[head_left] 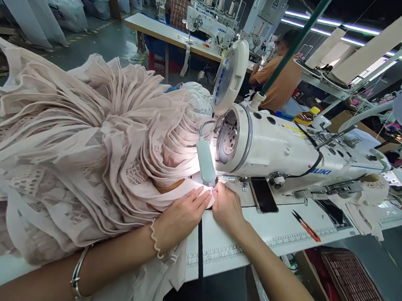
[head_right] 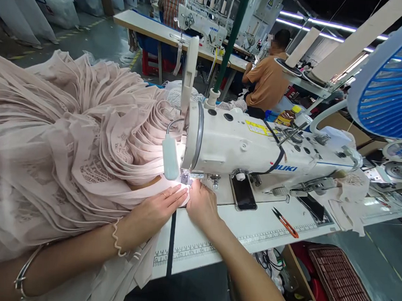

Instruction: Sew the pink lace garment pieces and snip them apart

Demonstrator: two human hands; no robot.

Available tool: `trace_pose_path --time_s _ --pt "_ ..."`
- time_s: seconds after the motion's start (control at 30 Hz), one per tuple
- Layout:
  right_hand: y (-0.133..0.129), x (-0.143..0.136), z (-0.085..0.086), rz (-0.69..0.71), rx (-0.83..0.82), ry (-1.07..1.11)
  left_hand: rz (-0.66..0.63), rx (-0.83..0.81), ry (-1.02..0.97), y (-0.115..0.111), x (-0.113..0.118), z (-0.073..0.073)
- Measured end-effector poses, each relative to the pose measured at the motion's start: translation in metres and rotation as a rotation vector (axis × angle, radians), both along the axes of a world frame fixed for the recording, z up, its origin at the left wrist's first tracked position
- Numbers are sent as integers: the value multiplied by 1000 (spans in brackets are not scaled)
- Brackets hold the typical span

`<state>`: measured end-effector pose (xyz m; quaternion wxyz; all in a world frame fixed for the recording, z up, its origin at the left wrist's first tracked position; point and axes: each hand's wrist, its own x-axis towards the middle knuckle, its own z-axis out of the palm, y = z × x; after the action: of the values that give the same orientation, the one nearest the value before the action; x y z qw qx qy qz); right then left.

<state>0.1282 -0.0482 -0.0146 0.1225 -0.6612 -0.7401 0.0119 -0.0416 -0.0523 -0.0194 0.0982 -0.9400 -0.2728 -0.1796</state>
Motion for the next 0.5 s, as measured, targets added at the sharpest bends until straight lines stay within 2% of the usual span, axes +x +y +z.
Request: trace_pose_path --time_s 0.17,0.27,0.37,0.5 --pt "-2 8 10 44 -78 129 44 75 78 2 2 1" --pt "-7 23 15 226 -127 283 22 86 78 5 4 1" --pt "-12 36 9 392 22 316 -11 97 43 8 4 -1" --pt "-15 38 -9 437 261 277 -25 91 -3 8 4 -4"
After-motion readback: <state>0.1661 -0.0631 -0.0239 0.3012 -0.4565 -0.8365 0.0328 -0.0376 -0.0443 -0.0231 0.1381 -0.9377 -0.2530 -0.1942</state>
